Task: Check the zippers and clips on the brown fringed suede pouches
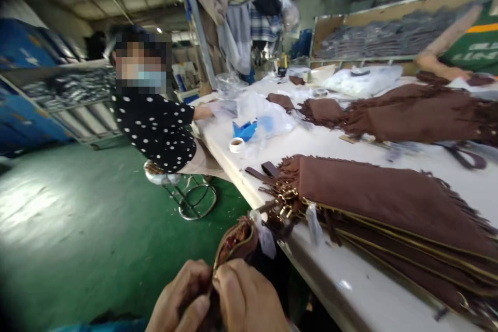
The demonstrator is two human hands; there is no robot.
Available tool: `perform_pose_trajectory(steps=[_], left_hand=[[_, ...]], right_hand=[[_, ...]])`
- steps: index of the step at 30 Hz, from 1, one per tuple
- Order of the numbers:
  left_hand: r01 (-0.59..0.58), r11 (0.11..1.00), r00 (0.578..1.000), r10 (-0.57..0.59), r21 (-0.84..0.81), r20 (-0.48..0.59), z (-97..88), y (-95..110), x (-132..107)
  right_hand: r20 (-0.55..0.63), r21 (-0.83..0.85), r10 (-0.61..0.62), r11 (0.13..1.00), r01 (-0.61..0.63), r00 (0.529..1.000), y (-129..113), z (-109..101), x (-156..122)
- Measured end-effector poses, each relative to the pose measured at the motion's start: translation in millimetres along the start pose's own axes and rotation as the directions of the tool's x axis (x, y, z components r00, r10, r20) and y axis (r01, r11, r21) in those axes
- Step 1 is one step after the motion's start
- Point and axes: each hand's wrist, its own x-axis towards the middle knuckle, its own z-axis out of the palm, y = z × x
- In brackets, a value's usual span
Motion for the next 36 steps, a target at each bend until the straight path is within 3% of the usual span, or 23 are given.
perform_pose_trajectory(steps=[1, 3, 4, 6, 7, 9, 12, 15, 17, 19, 22, 25, 28, 31, 36], left_hand=[[-0.078, 0.996, 0.991, 0.081, 0.032, -0.106, -5.4, 3, 6], [-0.243, 0.956, 0.914, 0.282, 0.164, -0.291, -15.6, 12, 29], [-0.307, 0.918, 0.876, 0.376, 0.253, -0.301, -21.1, 18, 42], [-0.396, 0.820, 0.859, 0.490, 0.413, -0.148, -33.1, 31, 70], [-0.432, 0.766, 0.864, 0.503, 0.476, -0.025, -39.4, 38, 83], [-0.451, 0.669, 0.861, 0.501, 0.592, 0.090, -50.7, 51, 104], [-0.389, 0.540, 0.844, 0.534, 0.746, 0.053, -58.9, 67, 120], [-0.362, 0.458, 0.865, 0.489, 0.812, 0.110, -51.9, 71, 115], [-0.412, 0.488, 0.877, 0.441, 0.769, 0.189, -39.1, 64, 100], [-0.442, 0.591, 0.889, 0.389, 0.675, 0.242, -22.0, 51, 81], [-0.388, 0.758, 0.921, 0.311, 0.525, 0.233, 3.1, 32, 51], [-0.353, 0.842, 0.928, 0.261, 0.408, 0.264, 18.1, 24, 31], [-0.341, 0.875, 0.903, 0.204, 0.343, 0.378, 24.4, 25, 22], [-0.382, 0.885, 0.874, 0.254, 0.264, 0.413, 31.3, 24, 17], [-0.456, 0.855, 0.835, 0.314, 0.247, 0.452, 45.2, 9, 9]], right_hand=[[0.041, 0.086, -0.032, 0.996, 0.028, 0.999, 7, -3, 14], [0.133, 0.184, -0.059, 0.982, 0.034, 0.989, 21, -13, 38], [0.174, 0.196, -0.072, 0.980, 0.037, 0.982, 28, -19, 49], [0.243, 0.179, -0.113, 0.981, 0.070, 0.963, 40, -33, 68], [0.268, 0.153, -0.135, 0.984, 0.096, 0.954, 44, -40, 76], [0.301, 0.077, -0.155, 0.987, 0.138, 0.941, 50, -53, 91], [0.307, -0.069, -0.120, 0.987, 0.148, 0.944, 53, -66, 103], [0.313, -0.156, -0.079, 0.979, 0.133, 0.946, 50, -68, 87], [0.351, -0.136, -0.064, 0.984, 0.118, 0.934, 46, -64, 61], [0.398, -0.076, -0.048, 0.993, 0.085, 0.916, 40, -58, 30], [0.450, 0.017, -0.006, 1.000, -0.002, 0.893, 31, -49, -11], [0.496, -0.008, 0.015, 1.000, -0.013, 0.868, 26, -40, -36], [0.496, -0.115, -0.087, 0.980, 0.165, 0.864, 22, -38, -51], [0.502, -0.142, -0.199, 0.941, 0.308, 0.842, 16, -43, -65], [0.590, -0.097, -0.212, 0.939, 0.329, 0.779, 9, -51, -81]])
